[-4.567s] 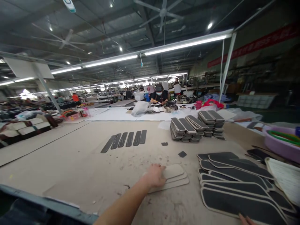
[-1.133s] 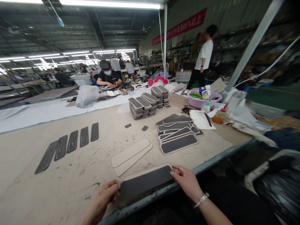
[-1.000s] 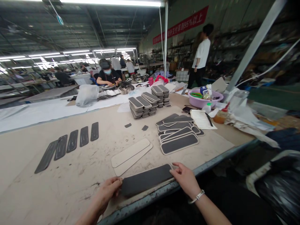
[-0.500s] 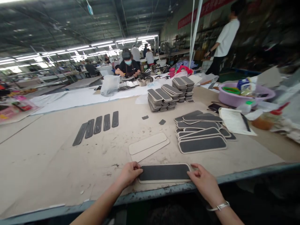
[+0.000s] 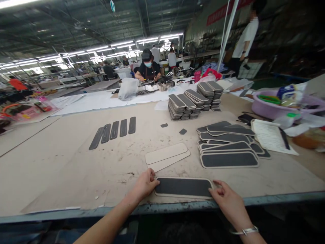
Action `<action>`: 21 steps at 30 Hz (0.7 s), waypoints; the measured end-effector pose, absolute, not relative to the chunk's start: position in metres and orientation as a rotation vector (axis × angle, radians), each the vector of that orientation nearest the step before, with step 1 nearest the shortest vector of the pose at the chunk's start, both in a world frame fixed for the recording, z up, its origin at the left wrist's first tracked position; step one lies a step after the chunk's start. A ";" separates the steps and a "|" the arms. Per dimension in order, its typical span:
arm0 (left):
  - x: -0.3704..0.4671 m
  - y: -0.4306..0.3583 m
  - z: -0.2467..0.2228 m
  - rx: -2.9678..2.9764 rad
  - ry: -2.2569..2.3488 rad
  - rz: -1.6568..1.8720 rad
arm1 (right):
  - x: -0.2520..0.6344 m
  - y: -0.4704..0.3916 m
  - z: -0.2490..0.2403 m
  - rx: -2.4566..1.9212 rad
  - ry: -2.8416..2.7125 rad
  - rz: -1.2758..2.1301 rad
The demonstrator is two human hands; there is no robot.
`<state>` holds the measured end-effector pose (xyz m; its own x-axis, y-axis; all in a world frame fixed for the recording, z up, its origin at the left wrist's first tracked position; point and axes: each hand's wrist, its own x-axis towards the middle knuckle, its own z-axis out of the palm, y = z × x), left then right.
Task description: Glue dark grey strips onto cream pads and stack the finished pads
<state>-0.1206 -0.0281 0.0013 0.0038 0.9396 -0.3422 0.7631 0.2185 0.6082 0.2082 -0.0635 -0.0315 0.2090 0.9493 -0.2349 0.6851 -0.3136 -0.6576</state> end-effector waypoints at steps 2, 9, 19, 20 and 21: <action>-0.119 -0.028 0.003 1.648 1.808 0.274 | 0.206 -0.063 -0.029 -2.062 -1.514 0.852; -0.120 -0.024 -0.001 1.749 1.810 0.165 | 0.201 -0.061 -0.024 -2.044 -1.493 0.830; -0.121 -0.025 -0.005 1.759 1.812 0.146 | 0.203 -0.062 -0.028 -2.087 -1.534 0.799; -0.120 -0.025 -0.004 1.758 1.814 0.145 | 0.203 -0.062 -0.028 -2.088 -1.537 0.797; -0.119 -0.025 -0.003 1.759 1.817 0.145 | 0.203 -0.062 -0.028 -2.086 -1.538 0.797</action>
<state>-0.1194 -0.0254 -0.0027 0.0574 0.9395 -0.3378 0.8739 0.1163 0.4720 0.2025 -0.0621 -0.0279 0.2207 0.9557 -0.1949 0.7104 -0.2944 -0.6392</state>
